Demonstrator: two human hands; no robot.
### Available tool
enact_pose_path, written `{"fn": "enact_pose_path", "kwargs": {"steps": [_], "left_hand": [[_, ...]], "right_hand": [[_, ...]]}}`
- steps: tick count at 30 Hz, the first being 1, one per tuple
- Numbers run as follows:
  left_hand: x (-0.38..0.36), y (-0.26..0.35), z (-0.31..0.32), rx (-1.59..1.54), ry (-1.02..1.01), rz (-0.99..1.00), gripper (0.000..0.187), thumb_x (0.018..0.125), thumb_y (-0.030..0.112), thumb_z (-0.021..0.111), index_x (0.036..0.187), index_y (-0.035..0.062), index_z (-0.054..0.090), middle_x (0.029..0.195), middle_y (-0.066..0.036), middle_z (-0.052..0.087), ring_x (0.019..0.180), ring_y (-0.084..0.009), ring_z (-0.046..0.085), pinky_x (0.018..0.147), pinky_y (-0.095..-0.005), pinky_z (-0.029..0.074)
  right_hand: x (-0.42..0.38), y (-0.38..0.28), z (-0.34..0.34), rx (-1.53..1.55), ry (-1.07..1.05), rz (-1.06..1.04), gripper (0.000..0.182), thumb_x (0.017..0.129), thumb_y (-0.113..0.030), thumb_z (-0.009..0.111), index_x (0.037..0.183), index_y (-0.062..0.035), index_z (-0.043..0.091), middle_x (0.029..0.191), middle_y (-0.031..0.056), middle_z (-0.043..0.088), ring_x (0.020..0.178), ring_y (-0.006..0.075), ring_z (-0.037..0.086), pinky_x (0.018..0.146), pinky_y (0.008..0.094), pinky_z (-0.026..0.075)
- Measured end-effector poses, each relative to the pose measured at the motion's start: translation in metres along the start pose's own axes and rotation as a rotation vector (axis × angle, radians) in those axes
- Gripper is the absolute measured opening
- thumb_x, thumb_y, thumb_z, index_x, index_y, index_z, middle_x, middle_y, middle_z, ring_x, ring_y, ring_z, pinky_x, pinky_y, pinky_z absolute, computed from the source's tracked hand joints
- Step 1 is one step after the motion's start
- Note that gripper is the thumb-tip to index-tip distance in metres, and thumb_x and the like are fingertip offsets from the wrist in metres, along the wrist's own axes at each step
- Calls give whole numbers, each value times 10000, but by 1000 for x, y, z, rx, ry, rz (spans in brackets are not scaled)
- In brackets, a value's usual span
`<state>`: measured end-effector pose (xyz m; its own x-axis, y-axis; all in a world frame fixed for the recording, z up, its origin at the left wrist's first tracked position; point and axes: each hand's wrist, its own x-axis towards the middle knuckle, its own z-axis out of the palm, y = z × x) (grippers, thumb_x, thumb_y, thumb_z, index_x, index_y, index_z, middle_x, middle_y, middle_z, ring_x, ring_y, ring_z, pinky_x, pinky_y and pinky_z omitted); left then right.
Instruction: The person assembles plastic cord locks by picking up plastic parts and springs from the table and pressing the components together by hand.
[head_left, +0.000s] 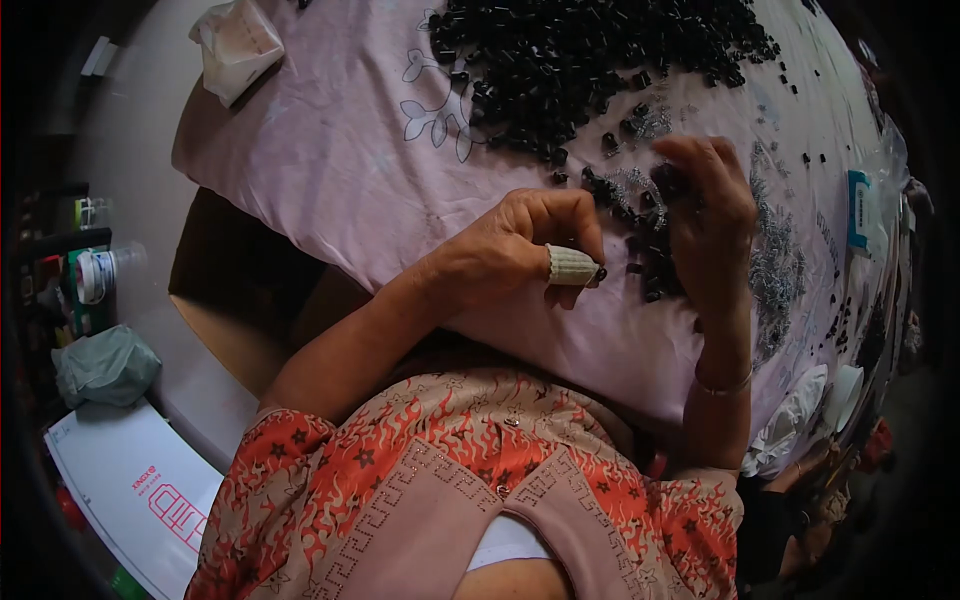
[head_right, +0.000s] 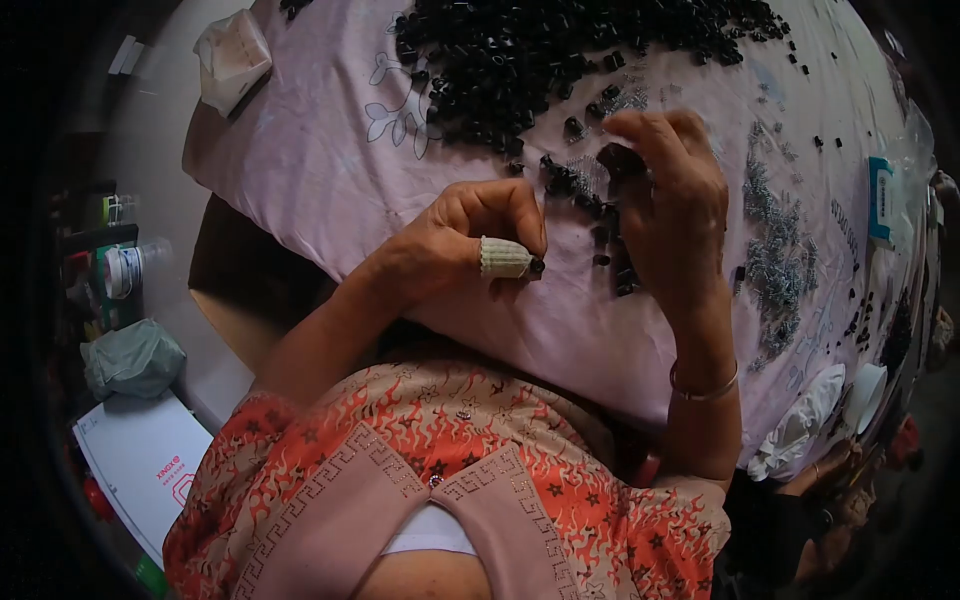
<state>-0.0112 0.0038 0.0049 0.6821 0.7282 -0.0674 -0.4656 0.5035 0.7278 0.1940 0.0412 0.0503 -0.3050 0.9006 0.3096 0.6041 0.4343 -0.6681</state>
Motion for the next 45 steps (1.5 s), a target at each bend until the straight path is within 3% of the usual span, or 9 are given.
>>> {"fn": "enact_pose_path", "kwargs": {"steps": [2, 5, 9, 15, 23, 31, 34, 39, 45], "left_hand": [[0, 0, 1, 16, -20, -13, 120, 799, 93, 637, 869, 22, 570, 756, -35, 586, 616, -88, 566, 553, -208, 458], [-2, 1, 6, 84, -37, -54, 73, 799, 59, 610, 847, 21, 569, 731, -26, 581, 613, -79, 554, 556, -209, 444], [-4, 5, 8, 140, -63, -101, 39, 799, 37, 588, 823, 17, 565, 699, -17, 570, 609, -73, 534, 554, -211, 420], [-4, 2, 10, 24, -199, -167, 128, 787, 72, 629, 860, -20, 579, 788, -45, 563, 663, -87, 552, 579, -205, 439], [-9, -6, 24, -111, -342, -186, 182, 781, 105, 639, 847, -55, 581, 784, -73, 550, 699, -124, 521, 611, -236, 410], [-11, -2, 21, -143, -319, -277, 92, 767, 29, 611, 838, 14, 554, 711, -13, 560, 596, -73, 546, 550, -209, 450], [-9, -3, 20, -129, -342, -361, 148, 777, 54, 624, 883, -31, 566, 800, -32, 583, 728, -78, 573, 643, -204, 452], [-10, -10, 23, -120, -296, -374, 116, 773, 50, 616, 862, -2, 563, 755, -13, 568, 673, -63, 549, 595, -199, 440], [-8, 4, 21, -74, -215, -385, 112, 786, 62, 620, 862, 8, 560, 732, 0, 570, 631, -47, 540, 550, -193, 437]], "right_hand": [[16, 6, 3, -382, -51, -125, 494, 679, 122, 518, 1136, -62, 547, 1113, 127, 529, 1015, 292, 548, 864, 355, 449], [18, 23, 19, -555, -126, -155, 560, 657, 76, 551, 1191, -92, 527, 1232, 166, 484, 1142, 372, 470, 965, 419, 387], [-5, 17, 6, -611, -220, -172, 558, 664, 44, 561, 1205, -91, 529, 1285, 159, 457, 1209, 354, 428, 1010, 419, 348], [-23, 11, -12, -562, -136, -72, 427, 688, -28, 632, 1110, -76, 592, 1206, 150, 520, 1119, 332, 491, 963, 431, 373], [-1, -5, 56, -402, -176, -415, 423, 695, -18, 607, 1114, -69, 572, 1206, 123, 519, 1157, 341, 473, 983, 448, 370], [-39, 3, 4, -435, -121, -226, 391, 643, 4, 625, 1029, -56, 616, 1126, 125, 560, 1145, 344, 487, 951, 428, 391], [-40, 5, 2, -419, -94, -205, 383, 639, 21, 593, 1014, -53, 617, 1059, 121, 574, 1084, 335, 509, 908, 426, 406], [-21, -4, 9, -370, -64, -269, 374, 634, 56, 550, 985, -55, 615, 868, 97, 563, 841, 308, 521, 774, 408, 424], [12, 4, 24, -391, -14, -279, 307, 654, 53, 557, 929, -76, 601, 825, 99, 565, 809, 290, 533, 734, 380, 432]]}}
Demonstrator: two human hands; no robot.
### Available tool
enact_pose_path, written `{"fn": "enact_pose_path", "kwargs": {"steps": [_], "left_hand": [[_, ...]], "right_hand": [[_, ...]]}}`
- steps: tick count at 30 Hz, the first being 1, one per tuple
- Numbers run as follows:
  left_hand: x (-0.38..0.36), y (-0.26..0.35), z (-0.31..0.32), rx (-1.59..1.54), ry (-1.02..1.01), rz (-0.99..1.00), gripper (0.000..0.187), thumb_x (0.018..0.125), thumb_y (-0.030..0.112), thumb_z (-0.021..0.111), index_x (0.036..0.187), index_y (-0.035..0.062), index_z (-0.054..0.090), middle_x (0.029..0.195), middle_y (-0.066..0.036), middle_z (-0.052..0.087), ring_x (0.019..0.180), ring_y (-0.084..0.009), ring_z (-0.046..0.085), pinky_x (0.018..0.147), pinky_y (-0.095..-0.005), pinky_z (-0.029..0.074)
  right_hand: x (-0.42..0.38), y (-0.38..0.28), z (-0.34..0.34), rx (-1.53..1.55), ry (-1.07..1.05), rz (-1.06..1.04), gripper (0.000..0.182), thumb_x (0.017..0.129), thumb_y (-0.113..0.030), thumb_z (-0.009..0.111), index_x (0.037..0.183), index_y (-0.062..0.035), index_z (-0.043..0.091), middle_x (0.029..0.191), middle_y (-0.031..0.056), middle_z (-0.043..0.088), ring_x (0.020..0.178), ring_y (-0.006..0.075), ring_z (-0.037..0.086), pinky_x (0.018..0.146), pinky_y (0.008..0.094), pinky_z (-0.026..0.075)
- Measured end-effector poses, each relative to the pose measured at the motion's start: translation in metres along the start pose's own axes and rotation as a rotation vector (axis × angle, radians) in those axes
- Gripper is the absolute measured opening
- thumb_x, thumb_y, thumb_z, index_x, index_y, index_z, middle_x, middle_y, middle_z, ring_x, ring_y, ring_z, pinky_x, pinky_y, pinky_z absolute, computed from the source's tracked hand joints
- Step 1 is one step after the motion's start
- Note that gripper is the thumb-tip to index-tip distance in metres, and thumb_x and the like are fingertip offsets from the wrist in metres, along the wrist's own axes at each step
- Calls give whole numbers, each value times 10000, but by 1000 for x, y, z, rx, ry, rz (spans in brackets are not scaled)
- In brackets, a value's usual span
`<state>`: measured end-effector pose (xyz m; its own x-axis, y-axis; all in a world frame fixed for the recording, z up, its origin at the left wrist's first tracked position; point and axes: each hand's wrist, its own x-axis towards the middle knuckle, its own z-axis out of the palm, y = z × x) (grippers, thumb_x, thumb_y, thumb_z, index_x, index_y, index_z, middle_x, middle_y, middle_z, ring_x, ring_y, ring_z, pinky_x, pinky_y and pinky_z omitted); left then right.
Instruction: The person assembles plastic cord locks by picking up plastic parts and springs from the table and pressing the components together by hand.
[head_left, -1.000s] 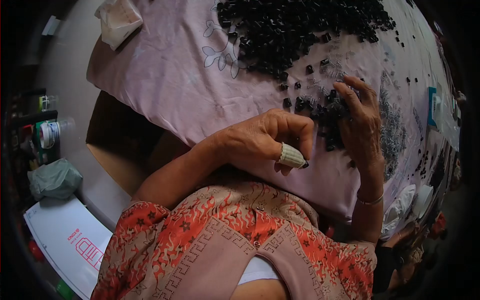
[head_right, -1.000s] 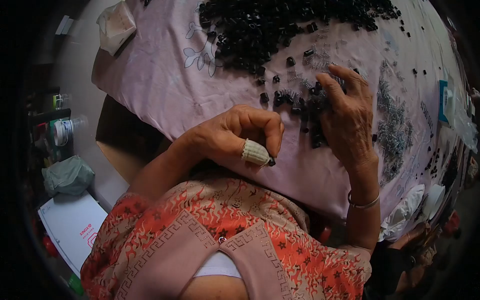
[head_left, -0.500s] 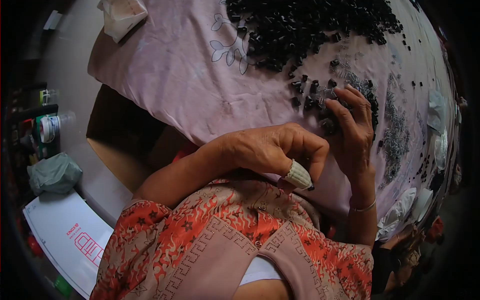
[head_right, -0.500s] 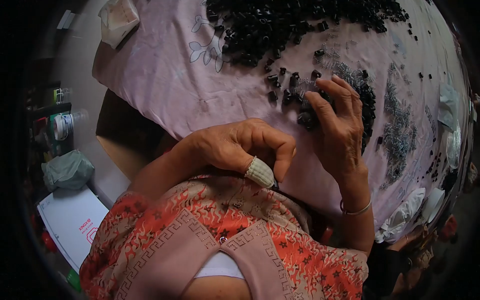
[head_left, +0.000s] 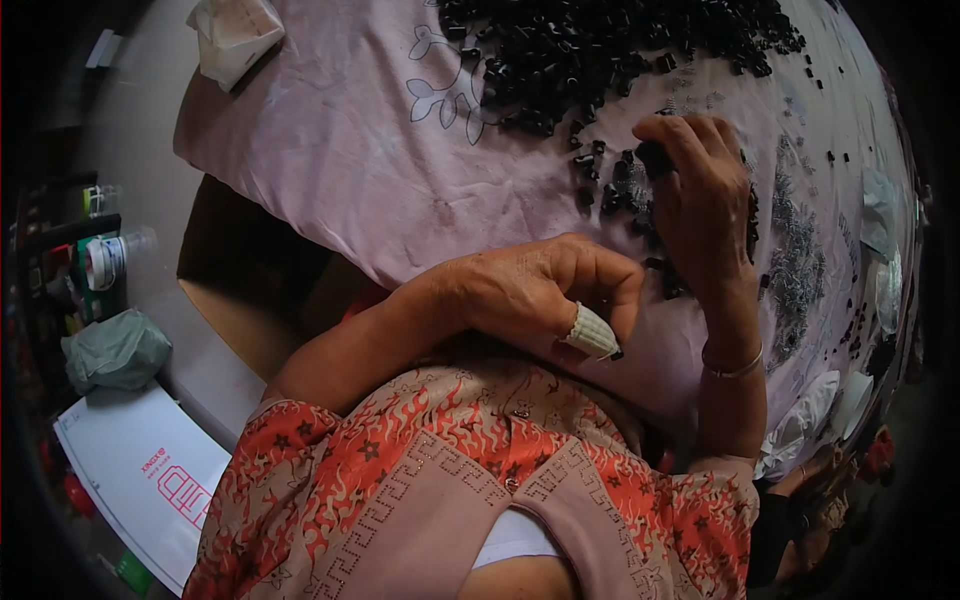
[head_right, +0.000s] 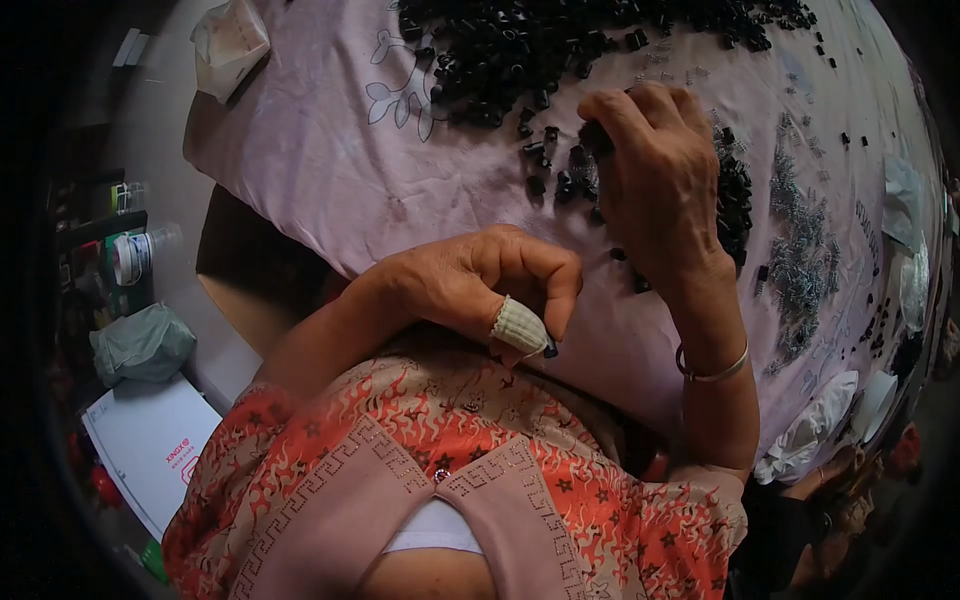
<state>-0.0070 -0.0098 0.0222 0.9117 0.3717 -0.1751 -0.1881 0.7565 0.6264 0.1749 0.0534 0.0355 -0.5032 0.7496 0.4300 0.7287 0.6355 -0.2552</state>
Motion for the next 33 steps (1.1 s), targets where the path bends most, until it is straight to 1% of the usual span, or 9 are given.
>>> {"fn": "enact_pose_path", "kwargs": {"steps": [5, 8, 15, 17, 18, 19, 21, 27, 33], "left_hand": [[0, 1, -8, 51, 31, 68, 132, 804, 70, 630, 896, 5, 562, 731, -2, 588, 628, -48, 560, 552, -186, 451], [0, 1, -13, 42, 20, 122, 129, 804, 71, 625, 891, -1, 561, 743, -15, 596, 625, -58, 566, 548, -186, 454], [2, 0, -25, -104, 114, 389, 84, 815, 33, 573, 898, 24, 573, 762, -63, 622, 618, -115, 594, 561, -214, 465], [4, -2, -31, -151, 172, 514, 183, 826, 112, 643, 951, 15, 550, 824, -83, 617, 621, -123, 587, 572, -219, 469], [4, -2, -31, -162, 197, 552, 179, 841, 116, 632, 969, 23, 547, 845, -89, 617, 637, -126, 590, 587, -222, 472], [5, -2, -33, -159, 200, 551, 179, 841, 116, 632, 969, 23, 547, 845, -89, 617, 637, -126, 590, 587, -222, 472], [7, -2, -36, -134, 196, 610, 164, 854, 106, 623, 969, 19, 545, 854, -92, 617, 663, -131, 595, 603, -229, 486], [8, -4, -31, -75, 295, 576, 145, 854, 71, 617, 960, 6, 543, 854, -92, 619, 705, -132, 610, 639, -242, 515], [8, -3, -29, 33, 348, 597, 140, 852, 84, 621, 949, 9, 551, 843, -91, 623, 680, -129, 614, 605, -229, 515]], "right_hand": [[13, -8, 18, -117, -232, -76, 297, 671, 69, 528, 912, -102, 560, 879, 101, 550, 871, 297, 507, 750, 386, 433], [14, -8, 18, -191, -240, -116, 229, 757, -37, 552, 970, -120, 564, 874, 90, 550, 845, 272, 515, 747, 384, 406], [6, -8, 16, -148, -186, -44, 280, 729, -19, 571, 995, -104, 558, 910, 107, 569, 849, 287, 547, 758, 390, 431], [0, -14, 6, 247, 4, 177, 331, 679, 70, 556, 968, -92, 574, 941, 129, 585, 840, 279, 582, 748, 356, 471], [-5, -17, -5, 382, 34, 261, 344, 674, 153, 512, 944, -49, 584, 933, 95, 595, 802, 198, 599, 725, 280, 487], [-12, -16, -10, 385, 37, 260, 344, 674, 153, 512, 944, -49, 584, 933, 95, 595, 802, 198, 599, 725, 280, 487], [-26, -15, -17, 996, 110, 346, 296, 715, 165, 498, 933, -14, 586, 888, 33, 568, 781, 106, 559, 712, 223, 467], [-43, -26, -7, 1420, 22, 497, 158, 820, 65, 573, 957, -13, 568, 867, 9, 533, 723, 52, 502, 632, 182, 437], [-44, -30, 1, 1517, 5, 482, 138, 847, -14, 610, 966, -24, 540, 857, 11, 523, 704, 53, 508, 602, 181, 446]]}}
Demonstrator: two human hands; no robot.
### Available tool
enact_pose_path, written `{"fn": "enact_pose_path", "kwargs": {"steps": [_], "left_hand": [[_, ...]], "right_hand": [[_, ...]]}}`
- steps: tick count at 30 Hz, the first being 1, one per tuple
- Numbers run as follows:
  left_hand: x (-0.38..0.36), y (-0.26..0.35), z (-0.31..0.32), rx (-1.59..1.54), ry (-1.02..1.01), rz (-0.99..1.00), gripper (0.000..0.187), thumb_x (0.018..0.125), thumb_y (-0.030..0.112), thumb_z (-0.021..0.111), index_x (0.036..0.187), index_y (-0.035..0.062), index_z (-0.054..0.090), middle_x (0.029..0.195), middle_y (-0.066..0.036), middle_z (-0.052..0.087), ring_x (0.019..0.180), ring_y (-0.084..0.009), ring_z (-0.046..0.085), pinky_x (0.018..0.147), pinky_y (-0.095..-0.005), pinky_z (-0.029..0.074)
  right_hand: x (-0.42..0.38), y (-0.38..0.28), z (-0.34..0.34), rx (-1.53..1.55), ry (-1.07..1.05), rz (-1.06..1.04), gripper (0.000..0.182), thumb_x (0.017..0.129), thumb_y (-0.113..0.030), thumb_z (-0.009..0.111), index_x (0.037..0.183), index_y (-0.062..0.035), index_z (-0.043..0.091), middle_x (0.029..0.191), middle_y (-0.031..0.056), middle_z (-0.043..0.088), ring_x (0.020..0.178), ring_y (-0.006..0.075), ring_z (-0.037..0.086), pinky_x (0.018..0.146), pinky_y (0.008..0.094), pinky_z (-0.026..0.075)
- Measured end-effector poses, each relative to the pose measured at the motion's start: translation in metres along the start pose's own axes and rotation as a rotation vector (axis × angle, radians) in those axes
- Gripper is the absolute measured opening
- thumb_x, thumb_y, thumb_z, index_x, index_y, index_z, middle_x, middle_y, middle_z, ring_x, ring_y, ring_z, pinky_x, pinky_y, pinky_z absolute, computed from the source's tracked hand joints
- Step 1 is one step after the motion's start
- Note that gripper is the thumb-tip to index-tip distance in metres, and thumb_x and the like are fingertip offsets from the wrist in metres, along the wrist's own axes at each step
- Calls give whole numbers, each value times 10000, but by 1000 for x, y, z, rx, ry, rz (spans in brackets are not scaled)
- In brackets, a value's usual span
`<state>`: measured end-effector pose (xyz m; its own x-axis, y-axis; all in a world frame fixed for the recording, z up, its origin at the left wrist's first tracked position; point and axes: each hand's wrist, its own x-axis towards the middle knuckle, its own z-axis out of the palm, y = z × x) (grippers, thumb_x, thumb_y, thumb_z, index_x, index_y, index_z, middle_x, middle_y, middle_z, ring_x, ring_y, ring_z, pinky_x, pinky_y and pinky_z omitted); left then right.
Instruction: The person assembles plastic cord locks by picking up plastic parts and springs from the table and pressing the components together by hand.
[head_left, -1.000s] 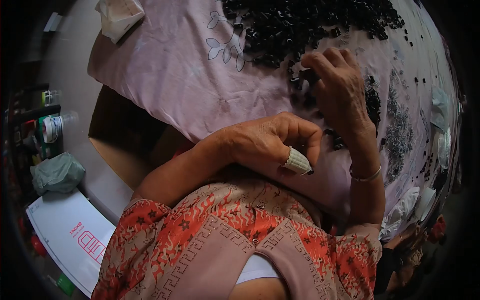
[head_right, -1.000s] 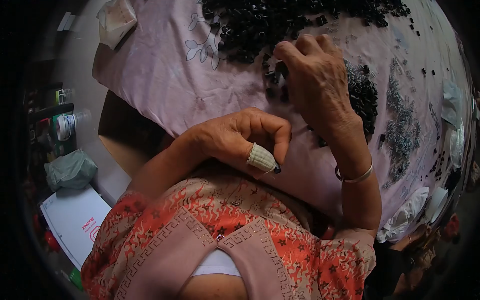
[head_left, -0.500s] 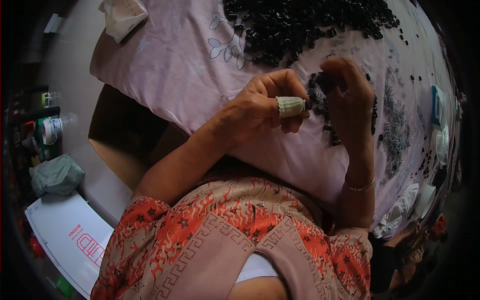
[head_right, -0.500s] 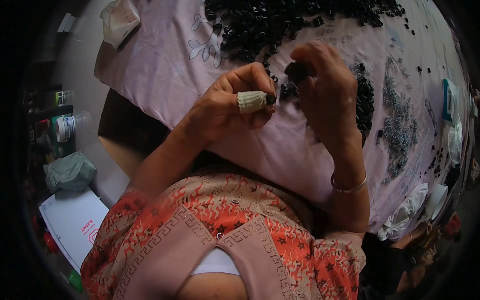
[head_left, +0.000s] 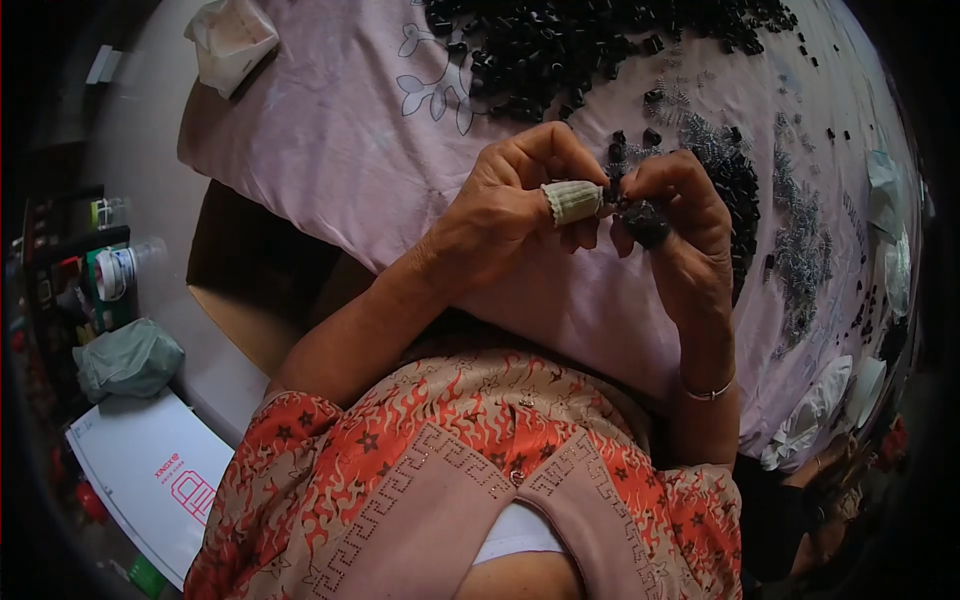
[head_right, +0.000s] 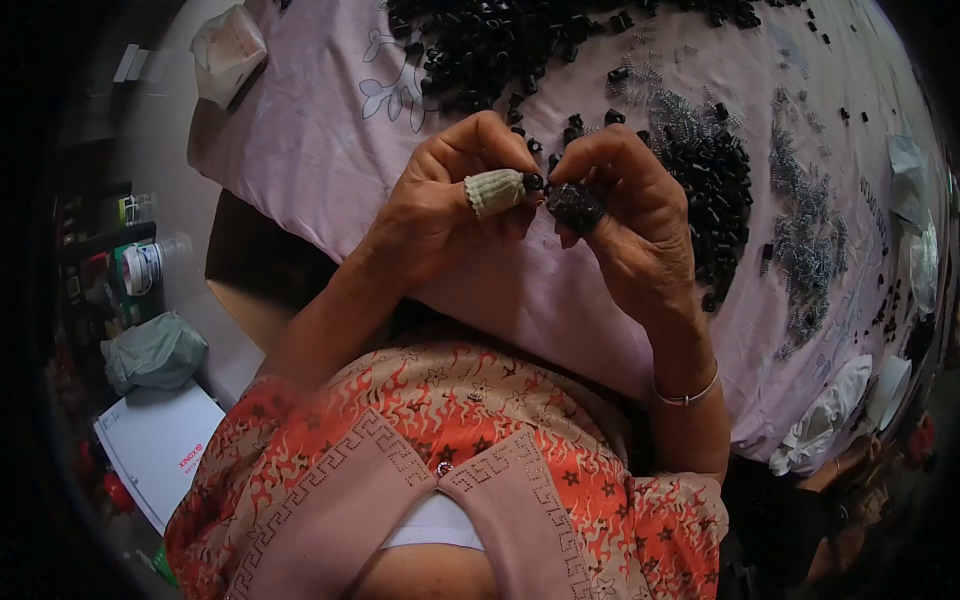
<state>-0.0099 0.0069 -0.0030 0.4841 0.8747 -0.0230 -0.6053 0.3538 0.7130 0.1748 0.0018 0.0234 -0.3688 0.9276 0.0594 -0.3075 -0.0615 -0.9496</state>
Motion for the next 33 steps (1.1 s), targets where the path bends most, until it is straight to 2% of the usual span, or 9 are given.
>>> {"fn": "enact_pose_path", "kwargs": {"steps": [12, 22, 25, 27, 33], "left_hand": [[-1, 5, 5, 152, 32, 1, 124, 834, 53, 609, 939, -1, 572, 818, -83, 617, 663, -125, 609, 592, -230, 512], [0, 3, 8, 77, 44, -23, 110, 850, 56, 604, 932, -2, 560, 811, -85, 617, 691, -133, 614, 609, -237, 516], [0, 2, 7, 51, 44, -47, 127, 851, 76, 618, 934, 0, 559, 829, -96, 626, 678, -139, 617, 604, -239, 520], [-1, 1, 5, -15, 24, -60, 153, 852, 100, 631, 941, -1, 557, 843, -106, 635, 662, -147, 621, 595, -241, 524], [-1, -2, 4, -66, 26, -48, 174, 852, 114, 638, 947, -6, 555, 842, -109, 639, 645, -148, 621, 578, -239, 524]], "right_hand": [[1, 6, -3, 34, -18, -11, 138, 841, -38, 634, 949, -16, 551, 874, 11, 522, 718, 62, 523, 621, 187, 458], [2, 7, -5, 19, -8, -5, 182, 838, -114, 667, 945, -25, 550, 839, 7, 535, 688, 59, 526, 616, 183, 444], [2, 6, -6, 97, -38, 31, 205, 851, -153, 660, 956, -26, 539, 840, 20, 560, 687, 65, 538, 611, 188, 446], [1, 6, -7, 261, -63, 153, 240, 859, -189, 656, 977, -28, 524, 858, 46, 589, 679, 81, 555, 605, 206, 453], [1, 12, -11, 470, -111, 198, 259, 855, -193, 658, 1000, -34, 513, 886, 75, 608, 675, 105, 569, 602, 238, 460]]}}
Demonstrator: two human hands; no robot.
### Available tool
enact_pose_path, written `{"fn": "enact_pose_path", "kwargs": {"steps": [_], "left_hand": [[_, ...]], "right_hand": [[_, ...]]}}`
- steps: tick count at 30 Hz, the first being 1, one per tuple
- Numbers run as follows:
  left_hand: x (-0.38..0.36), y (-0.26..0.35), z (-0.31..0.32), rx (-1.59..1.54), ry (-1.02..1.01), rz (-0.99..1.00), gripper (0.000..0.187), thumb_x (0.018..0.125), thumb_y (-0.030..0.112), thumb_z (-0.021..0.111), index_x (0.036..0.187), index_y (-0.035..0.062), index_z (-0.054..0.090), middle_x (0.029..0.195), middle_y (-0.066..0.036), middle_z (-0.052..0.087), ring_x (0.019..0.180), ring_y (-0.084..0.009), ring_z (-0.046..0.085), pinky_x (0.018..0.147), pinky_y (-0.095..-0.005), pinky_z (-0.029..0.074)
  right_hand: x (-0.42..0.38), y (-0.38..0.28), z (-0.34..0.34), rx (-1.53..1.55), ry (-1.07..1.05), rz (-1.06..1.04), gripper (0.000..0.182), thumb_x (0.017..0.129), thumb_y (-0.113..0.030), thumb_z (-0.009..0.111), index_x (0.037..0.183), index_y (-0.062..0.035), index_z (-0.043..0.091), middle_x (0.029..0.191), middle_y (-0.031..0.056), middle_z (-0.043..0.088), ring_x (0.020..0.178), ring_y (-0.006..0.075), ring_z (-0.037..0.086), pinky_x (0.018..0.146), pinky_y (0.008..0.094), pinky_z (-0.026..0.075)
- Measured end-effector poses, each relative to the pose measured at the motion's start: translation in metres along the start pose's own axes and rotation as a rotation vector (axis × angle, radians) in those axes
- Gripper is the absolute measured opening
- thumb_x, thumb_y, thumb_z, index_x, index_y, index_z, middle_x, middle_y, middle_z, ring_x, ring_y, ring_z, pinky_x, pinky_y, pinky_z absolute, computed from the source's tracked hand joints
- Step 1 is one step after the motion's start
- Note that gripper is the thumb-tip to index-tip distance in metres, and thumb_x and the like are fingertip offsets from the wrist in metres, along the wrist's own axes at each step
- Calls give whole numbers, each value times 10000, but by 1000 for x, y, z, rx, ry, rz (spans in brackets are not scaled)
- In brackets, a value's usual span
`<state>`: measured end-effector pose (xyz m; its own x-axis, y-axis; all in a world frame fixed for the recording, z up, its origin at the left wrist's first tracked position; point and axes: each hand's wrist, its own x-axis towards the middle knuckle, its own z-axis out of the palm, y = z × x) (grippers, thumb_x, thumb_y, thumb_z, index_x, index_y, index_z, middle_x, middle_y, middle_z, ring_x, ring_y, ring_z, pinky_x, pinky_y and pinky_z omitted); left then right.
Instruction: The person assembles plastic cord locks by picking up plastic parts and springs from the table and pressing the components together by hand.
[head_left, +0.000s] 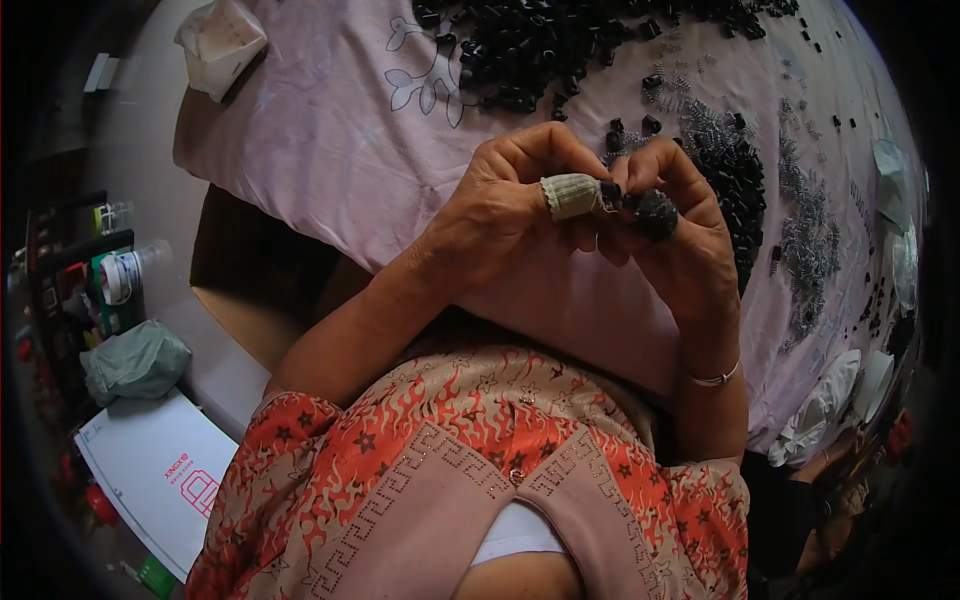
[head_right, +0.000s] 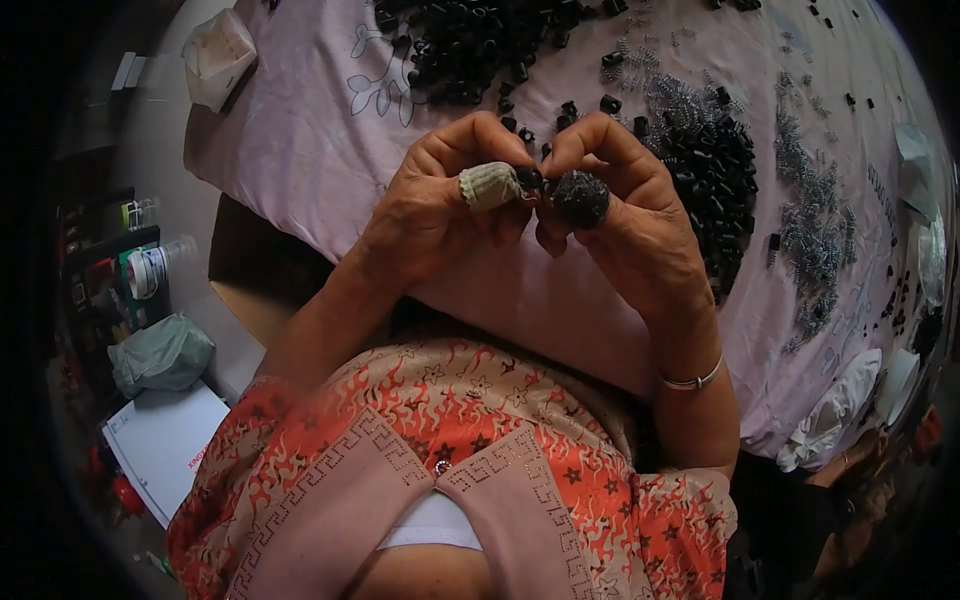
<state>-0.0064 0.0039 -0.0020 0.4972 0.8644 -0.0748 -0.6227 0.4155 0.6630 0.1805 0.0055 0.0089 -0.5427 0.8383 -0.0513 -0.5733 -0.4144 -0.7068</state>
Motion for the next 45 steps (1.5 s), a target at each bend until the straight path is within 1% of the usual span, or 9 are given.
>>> {"fn": "enact_pose_path", "kwargs": {"steps": [22, 25, 30, 33, 37, 39, 40, 42, 45], "left_hand": [[-1, 2, -1, 29, 1, -2, 137, 851, 63, 620, 949, -9, 557, 844, -117, 631, 665, -152, 633, 587, -243, 546], [0, 4, 2, 126, 27, 7, 103, 844, 40, 611, 924, -8, 566, 828, -96, 621, 655, -128, 617, 576, -224, 532], [0, 3, 6, 210, 55, 40, 61, 830, -4, 594, 888, 4, 578, 803, -50, 571, 631, -86, 573, 557, -197, 492], [-1, 4, 8, 288, 64, 31, 64, 827, -15, 593, 882, 12, 575, 805, -34, 547, 627, -78, 560, 558, -190, 479], [-1, 0, 8, 315, 67, 56, 67, 830, -25, 582, 878, 18, 564, 809, -26, 543, 621, -70, 549, 561, -188, 471], [0, -2, 8, 311, 82, 98, 91, 830, -63, 525, 865, 14, 557, 738, -63, 625, 622, -96, 603, 559, -206, 493], [1, -3, 8, 311, 81, 99, 91, 830, -63, 525, 865, 14, 557, 738, -63, 625, 622, -96, 603, 559, -206, 493], [2, -5, 7, 175, 88, 82, 104, 827, -72, 525, 882, 13, 548, 734, -64, 626, 642, -105, 618, 574, -207, 500], [2, -4, 8, 139, 80, 93, 115, 827, -78, 521, 893, 13, 545, 743, -66, 631, 663, -112, 630, 586, -208, 506]], "right_hand": [[0, -2, 6, -220, 66, -58, 234, 861, -205, 655, 961, -37, 526, 833, 26, 583, 668, 69, 552, 597, 204, 457], [-1, -8, 9, -358, 96, -50, 193, 864, -179, 645, 935, -39, 533, 815, 14, 570, 664, 56, 539, 595, 192, 452], [-3, -8, 10, -569, 142, -70, 66, 846, -12, 570, 898, -28, 531, 777, -2, 535, 665, 46, 513, 600, 181, 443], [-3, -5, 11, -605, 136, -102, 91, 829, 47, 539, 884, -24, 524, 783, 0, 525, 669, 48, 507, 613, 179, 440], [-4, -2, 10, -623, 125, -117, 103, 826, 62, 534, 881, -23, 516, 798, 7, 523, 680, 54, 516, 627, 181, 443], [-4, -1, 12, -548, 125, -108, 101, 833, 55, 542, 892, -20, 510, 808, 13, 522, 687, 65, 529, 633, 190, 450], [-3, 0, 12, -549, 126, -109, 101, 833, 55, 542, 892, -20, 510, 808, 13, 522, 687, 65, 529, 633, 190, 450], [-1, 0, 12, -420, 137, -107, 94, 849, 20, 564, 907, -17, 500, 804, 22, 531, 693, 78, 541, 641, 203, 460], [0, 0, 13, -385, 140, -114, 99, 870, -41, 581, 914, -18, 495, 792, 31, 545, 686, 88, 544, 647, 215, 467]]}}
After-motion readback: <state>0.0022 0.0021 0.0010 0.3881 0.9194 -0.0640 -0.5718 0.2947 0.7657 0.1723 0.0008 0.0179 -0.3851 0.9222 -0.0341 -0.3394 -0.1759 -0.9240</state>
